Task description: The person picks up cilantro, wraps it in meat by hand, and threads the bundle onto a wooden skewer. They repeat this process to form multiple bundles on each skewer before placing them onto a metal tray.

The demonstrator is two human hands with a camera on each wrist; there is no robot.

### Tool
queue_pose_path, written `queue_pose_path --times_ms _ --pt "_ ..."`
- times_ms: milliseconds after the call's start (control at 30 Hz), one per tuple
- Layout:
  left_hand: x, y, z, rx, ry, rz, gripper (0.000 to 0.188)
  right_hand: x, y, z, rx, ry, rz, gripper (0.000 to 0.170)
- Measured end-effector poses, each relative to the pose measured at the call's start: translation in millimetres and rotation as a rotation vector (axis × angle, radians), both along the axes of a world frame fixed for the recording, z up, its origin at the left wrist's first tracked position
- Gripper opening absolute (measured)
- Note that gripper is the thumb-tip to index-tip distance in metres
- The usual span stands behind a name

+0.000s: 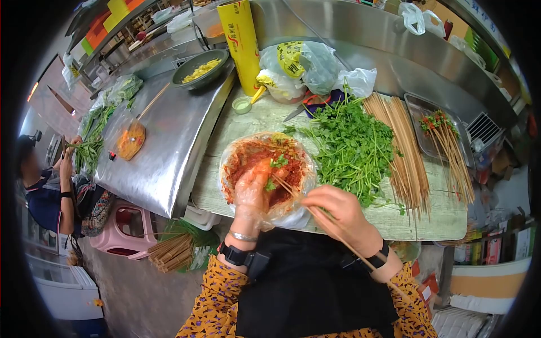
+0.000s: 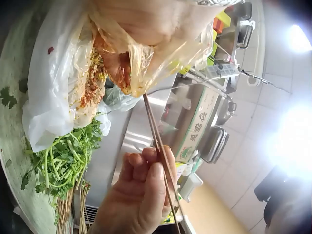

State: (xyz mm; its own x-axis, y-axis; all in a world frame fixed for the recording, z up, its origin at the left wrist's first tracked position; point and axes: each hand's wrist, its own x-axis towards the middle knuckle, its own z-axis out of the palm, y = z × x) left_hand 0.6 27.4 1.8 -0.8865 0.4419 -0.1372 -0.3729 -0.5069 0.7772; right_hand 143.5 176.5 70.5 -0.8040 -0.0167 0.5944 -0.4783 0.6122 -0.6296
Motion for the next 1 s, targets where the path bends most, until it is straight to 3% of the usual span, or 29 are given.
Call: queue_pose_path --times_ms 133,367,433,500,600,733,800,933,1000 --pt "3.4 -0.3 6.0 0.065 -0.002 -0.006 0.021 1.9 3.9 -3.0 -0.080 -0.007 -0.005 0.018" --pt "3.7 5.7 -5.2 -0.075 0.072 0.050 0.026 -10.1 -12.2 -20.4 -0.031 -0.001 -0.065 0.018" --pt "1.2 6.1 -3.5 -0.078 0.090 0.069 0.030 -10.1 -12.4 -21.3 -0.117 -0.039 -0.042 0.022" --pt "2.9 9.1 2.5 -0.028 0.177 0.200 0.038 -1.8 -12.1 -15.6 -0.144 -0.083 -0.016 0.023" --pt "12.0 7.7 19.3 0.122 0.123 0.144 0.045 10.1 -11.0 -14.6 -0.112 -0.082 -0.014 0.024" --pt "5.8 6.9 6.6 0.079 0.169 0.149 0.045 17.0 -3.9 -27.6 -0.348 -0.165 0.002 0.022" --pt "5.6 8.7 5.1 -0.060 0.262 0.178 0.044 14.4 -7.1 -36.4 -0.544 -0.176 -0.036 0.022" --pt "2.4 9.4 0.1 -0.041 0.280 0.138 0.041 11.0 -7.0 -29.6 -0.475 -0.233 -0.037 0.026" --pt "-4.1 6.4 -8.0 -0.074 0.356 0.167 0.040 14.6 -0.3 -24.5 -0.562 -0.265 0.028 0.028"
